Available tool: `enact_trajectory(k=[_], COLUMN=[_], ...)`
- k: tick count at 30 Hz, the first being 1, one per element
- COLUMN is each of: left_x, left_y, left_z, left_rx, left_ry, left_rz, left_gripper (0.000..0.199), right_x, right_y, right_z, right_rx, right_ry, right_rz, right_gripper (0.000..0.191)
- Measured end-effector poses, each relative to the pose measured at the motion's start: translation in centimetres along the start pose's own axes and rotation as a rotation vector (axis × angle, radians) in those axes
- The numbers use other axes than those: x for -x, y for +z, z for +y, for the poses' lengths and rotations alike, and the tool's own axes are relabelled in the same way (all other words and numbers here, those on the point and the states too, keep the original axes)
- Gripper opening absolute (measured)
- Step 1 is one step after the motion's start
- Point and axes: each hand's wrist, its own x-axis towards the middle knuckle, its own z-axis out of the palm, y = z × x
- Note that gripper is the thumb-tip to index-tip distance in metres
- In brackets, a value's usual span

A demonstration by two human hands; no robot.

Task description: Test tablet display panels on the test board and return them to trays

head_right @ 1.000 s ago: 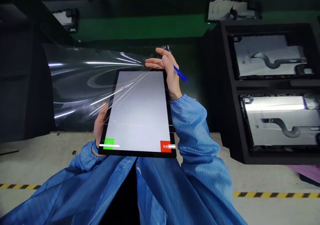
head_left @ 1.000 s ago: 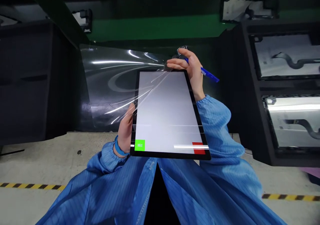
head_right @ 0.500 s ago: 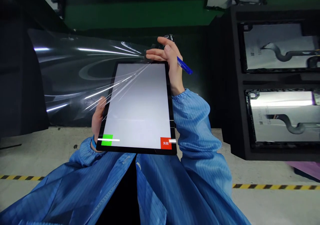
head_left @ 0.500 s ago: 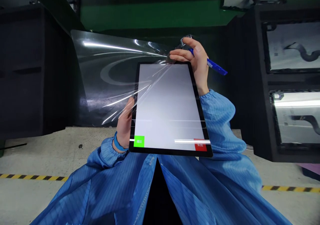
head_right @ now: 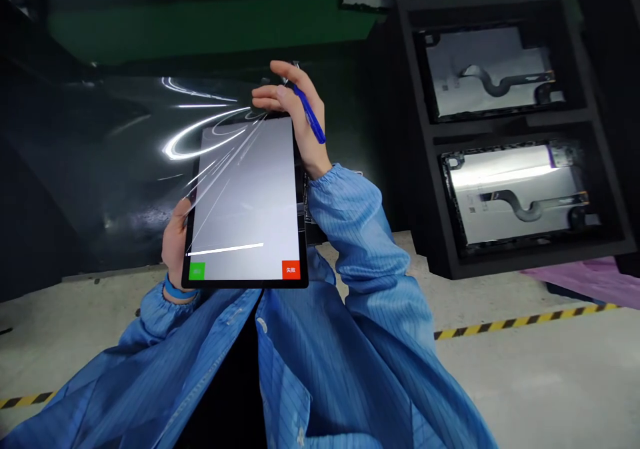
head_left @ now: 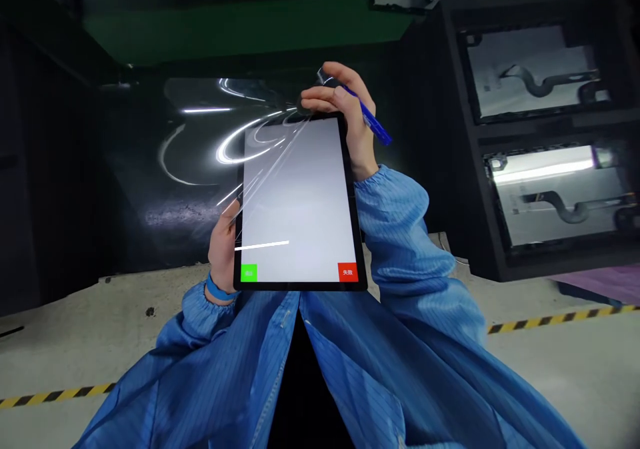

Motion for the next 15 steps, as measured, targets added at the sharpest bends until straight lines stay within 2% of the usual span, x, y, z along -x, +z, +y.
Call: enact_trajectory(k=[6, 10, 12, 15], left_x=[-0.7, -1.3, -1.6, -1.9], left_y=[-0.7, -1.6, -2.0, -2.3], left_z=[-0.1, -0.7, -1.1, -1.4], left_rx=[-0.022, -0.091, -0.088, -0.069], left_ry=[-0.007, 0.114, 0.185, 0.184], left_rz=[0.02, 0.129, 0.177, 0.184], left_gripper=[0.024, 0.015, 0.02, 0.02], right_x=[0.4, -0.5, -1.0, -0.7], right_y=[0.4, 0.1, 0.0, 1.0], right_z=[-0.4, -0.7, -1.9, -5.8], right_rx=[-0.009, -0.015, 0.001, 0.149], right_ry=[-0.002, -0.034, -0.066, -0.157], right_rz=[0.001, 0.007, -0.013, -0.041], right_gripper=[0.034, 0.026, 0.022, 0.02])
